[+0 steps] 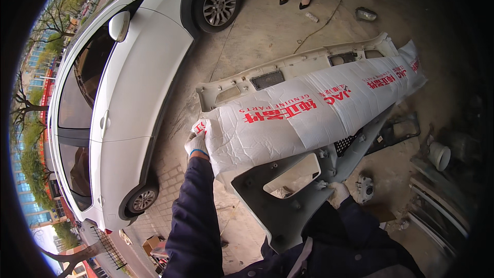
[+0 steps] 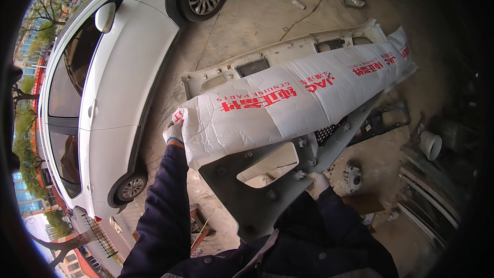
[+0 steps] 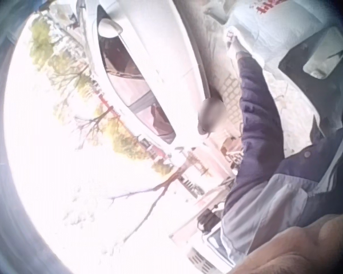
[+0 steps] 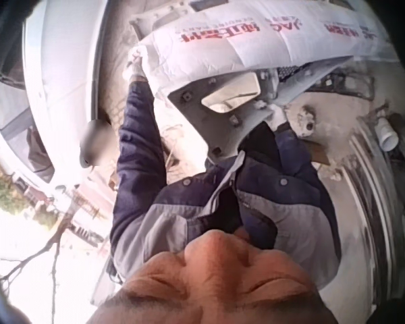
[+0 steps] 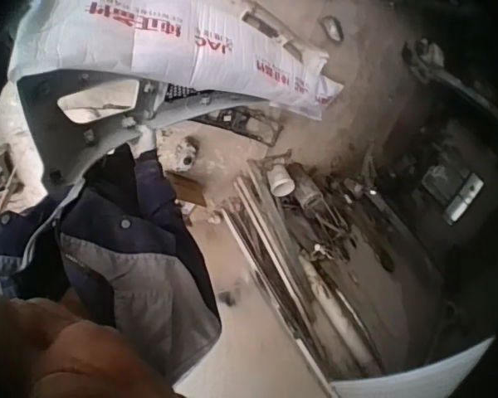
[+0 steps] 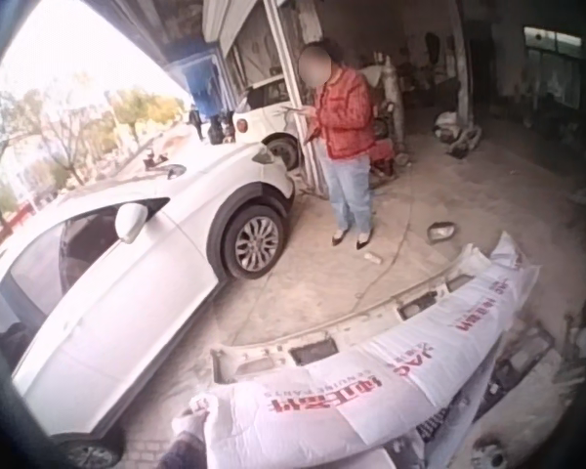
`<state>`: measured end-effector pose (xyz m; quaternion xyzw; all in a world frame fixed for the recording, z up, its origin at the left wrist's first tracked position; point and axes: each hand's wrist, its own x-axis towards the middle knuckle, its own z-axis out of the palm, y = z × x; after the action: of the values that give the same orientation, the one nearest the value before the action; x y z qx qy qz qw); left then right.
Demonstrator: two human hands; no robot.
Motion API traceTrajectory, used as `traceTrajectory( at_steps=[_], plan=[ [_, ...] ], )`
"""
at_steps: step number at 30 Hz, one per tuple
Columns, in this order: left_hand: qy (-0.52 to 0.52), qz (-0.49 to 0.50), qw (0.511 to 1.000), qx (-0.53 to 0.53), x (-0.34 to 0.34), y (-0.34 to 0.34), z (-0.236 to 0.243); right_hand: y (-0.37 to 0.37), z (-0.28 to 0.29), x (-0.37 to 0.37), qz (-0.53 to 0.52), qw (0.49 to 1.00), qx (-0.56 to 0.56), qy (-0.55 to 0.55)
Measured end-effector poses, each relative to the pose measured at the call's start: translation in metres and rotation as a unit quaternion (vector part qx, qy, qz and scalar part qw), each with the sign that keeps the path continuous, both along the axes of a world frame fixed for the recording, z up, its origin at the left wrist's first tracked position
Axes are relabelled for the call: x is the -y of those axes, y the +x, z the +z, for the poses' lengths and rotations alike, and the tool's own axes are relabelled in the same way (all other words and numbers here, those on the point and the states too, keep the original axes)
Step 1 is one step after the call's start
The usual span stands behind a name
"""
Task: The person unpacks a new car bumper from a branded plastic bag, places it on the floor, and aligns it with an existing bumper frame. They then use a screwdriver to fasten the new bumper to the frame by inserting and tightening screws at multiple points.
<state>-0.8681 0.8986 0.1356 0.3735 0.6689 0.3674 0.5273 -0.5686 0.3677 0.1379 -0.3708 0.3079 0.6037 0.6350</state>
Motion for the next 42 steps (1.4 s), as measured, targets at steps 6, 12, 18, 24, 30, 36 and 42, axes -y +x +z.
traceTrajectory(
  at_steps=[6,12,18,24,30,36,42],
  plan=[
    [-0.017,-0.012,0.981,-0.193,0.019,-0.029,-0.047,0.013,0.023,0.009,0.012,1.0,0.011,-0.021],
    [0.015,-0.108,0.869,-0.483,0.028,0.001,0.017,0.014,0.028,0.001,0.052,0.995,0.027,-0.079],
    [0.24,-0.167,0.956,-0.019,0.175,0.027,0.192,0.013,0.016,-0.013,0.028,0.993,0.044,-0.104],
    [0.353,-0.574,0.713,-0.193,0.286,0.049,0.287,0.019,-0.009,-0.017,0.03,0.992,0.077,-0.101],
    [0.496,-0.615,0.556,-0.258,0.279,0.081,0.273,0.016,-0.025,-0.015,0.072,0.973,0.15,-0.16],
    [0.52,-0.653,0.532,-0.142,0.263,0.117,0.278,0.035,0.004,-0.022,0.042,0.992,0.072,-0.097],
    [0.547,-0.638,0.53,-0.11,0.273,0.151,0.301,0.053,0.046,-0.016,-0.101,0.991,0.09,-0.01]
  ],
)
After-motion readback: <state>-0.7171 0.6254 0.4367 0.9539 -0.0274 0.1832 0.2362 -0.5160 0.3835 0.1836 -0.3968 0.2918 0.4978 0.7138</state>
